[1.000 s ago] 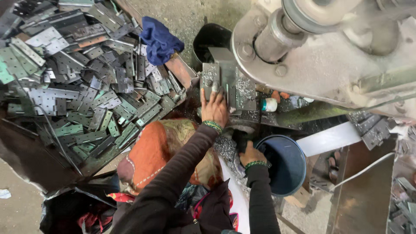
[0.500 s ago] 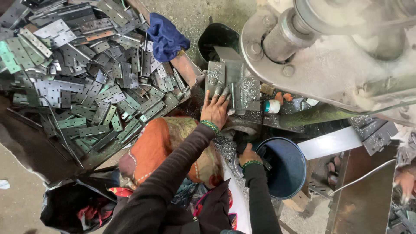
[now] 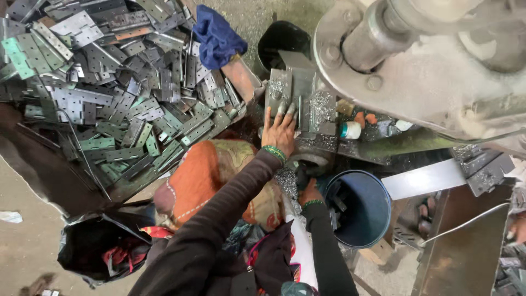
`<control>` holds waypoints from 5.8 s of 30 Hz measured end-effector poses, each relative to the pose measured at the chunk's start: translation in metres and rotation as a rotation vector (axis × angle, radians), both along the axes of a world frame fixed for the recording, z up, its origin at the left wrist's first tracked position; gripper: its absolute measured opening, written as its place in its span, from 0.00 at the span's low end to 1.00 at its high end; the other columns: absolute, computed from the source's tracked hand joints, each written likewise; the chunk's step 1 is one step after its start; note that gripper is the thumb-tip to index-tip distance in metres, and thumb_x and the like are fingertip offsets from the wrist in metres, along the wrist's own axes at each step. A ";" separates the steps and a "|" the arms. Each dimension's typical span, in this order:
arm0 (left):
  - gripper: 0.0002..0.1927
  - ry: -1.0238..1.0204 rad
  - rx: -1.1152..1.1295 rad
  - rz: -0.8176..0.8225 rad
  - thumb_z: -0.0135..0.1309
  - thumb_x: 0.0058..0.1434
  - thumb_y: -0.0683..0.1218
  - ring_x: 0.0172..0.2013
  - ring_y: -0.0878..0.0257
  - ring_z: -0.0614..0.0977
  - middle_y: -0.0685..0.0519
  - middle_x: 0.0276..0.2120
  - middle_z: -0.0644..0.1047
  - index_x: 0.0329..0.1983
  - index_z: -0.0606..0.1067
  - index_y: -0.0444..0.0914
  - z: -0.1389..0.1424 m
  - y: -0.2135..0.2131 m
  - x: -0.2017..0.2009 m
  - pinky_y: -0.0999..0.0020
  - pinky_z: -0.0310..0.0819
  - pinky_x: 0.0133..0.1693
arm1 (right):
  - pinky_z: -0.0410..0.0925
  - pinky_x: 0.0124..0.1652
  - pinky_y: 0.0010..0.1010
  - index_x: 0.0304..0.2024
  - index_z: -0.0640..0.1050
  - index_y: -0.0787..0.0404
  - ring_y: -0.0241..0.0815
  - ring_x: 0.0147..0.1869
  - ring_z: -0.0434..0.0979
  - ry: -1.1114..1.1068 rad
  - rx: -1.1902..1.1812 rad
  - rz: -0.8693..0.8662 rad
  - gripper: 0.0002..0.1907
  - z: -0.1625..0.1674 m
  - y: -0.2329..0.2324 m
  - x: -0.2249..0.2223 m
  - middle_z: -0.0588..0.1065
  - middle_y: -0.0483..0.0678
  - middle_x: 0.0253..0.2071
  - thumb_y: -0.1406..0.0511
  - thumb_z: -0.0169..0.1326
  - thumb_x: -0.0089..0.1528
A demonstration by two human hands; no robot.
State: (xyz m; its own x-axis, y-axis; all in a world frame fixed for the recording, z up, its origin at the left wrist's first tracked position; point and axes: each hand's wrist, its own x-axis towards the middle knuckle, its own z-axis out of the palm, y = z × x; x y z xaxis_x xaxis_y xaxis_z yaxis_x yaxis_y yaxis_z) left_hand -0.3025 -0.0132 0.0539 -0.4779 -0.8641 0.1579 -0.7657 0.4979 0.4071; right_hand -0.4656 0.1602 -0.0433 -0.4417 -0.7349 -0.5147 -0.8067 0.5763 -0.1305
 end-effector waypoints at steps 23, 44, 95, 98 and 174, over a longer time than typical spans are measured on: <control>0.28 -0.206 0.037 0.011 0.43 0.69 0.53 0.74 0.55 0.55 0.53 0.71 0.63 0.71 0.67 0.40 0.006 -0.047 -0.009 0.35 0.23 0.71 | 0.71 0.48 0.58 0.70 0.56 0.56 0.68 0.50 0.79 0.087 0.100 0.059 0.39 0.040 -0.005 -0.016 0.79 0.67 0.48 0.56 0.56 0.61; 0.26 -0.240 0.013 0.017 0.40 0.70 0.55 0.74 0.57 0.53 0.57 0.73 0.62 0.70 0.68 0.45 -0.001 -0.087 -0.021 0.32 0.18 0.68 | 0.71 0.48 0.57 0.66 0.59 0.57 0.66 0.51 0.80 0.080 -0.004 -0.011 0.36 0.026 0.000 0.016 0.79 0.65 0.46 0.56 0.58 0.61; 0.37 0.067 0.051 0.065 0.56 0.53 0.52 0.71 0.48 0.56 0.44 0.70 0.60 0.65 0.66 0.32 0.036 0.014 0.017 0.30 0.36 0.66 | 0.71 0.52 0.54 0.63 0.62 0.57 0.65 0.55 0.80 0.120 0.049 -0.045 0.36 0.020 0.002 0.001 0.79 0.64 0.49 0.52 0.60 0.58; 0.33 0.108 -0.078 0.079 0.52 0.56 0.46 0.70 0.47 0.61 0.47 0.68 0.64 0.68 0.67 0.37 0.029 0.014 0.014 0.29 0.32 0.68 | 0.71 0.52 0.54 0.64 0.62 0.57 0.65 0.54 0.80 0.124 0.042 -0.034 0.36 0.020 0.003 0.000 0.79 0.63 0.49 0.53 0.60 0.58; 0.24 -0.073 -0.049 0.028 0.47 0.64 0.49 0.73 0.56 0.58 0.54 0.70 0.66 0.64 0.73 0.42 -0.003 -0.055 -0.009 0.34 0.24 0.71 | 0.72 0.49 0.54 0.70 0.58 0.58 0.66 0.52 0.81 0.166 0.126 0.058 0.39 0.036 0.004 -0.014 0.79 0.64 0.49 0.54 0.58 0.61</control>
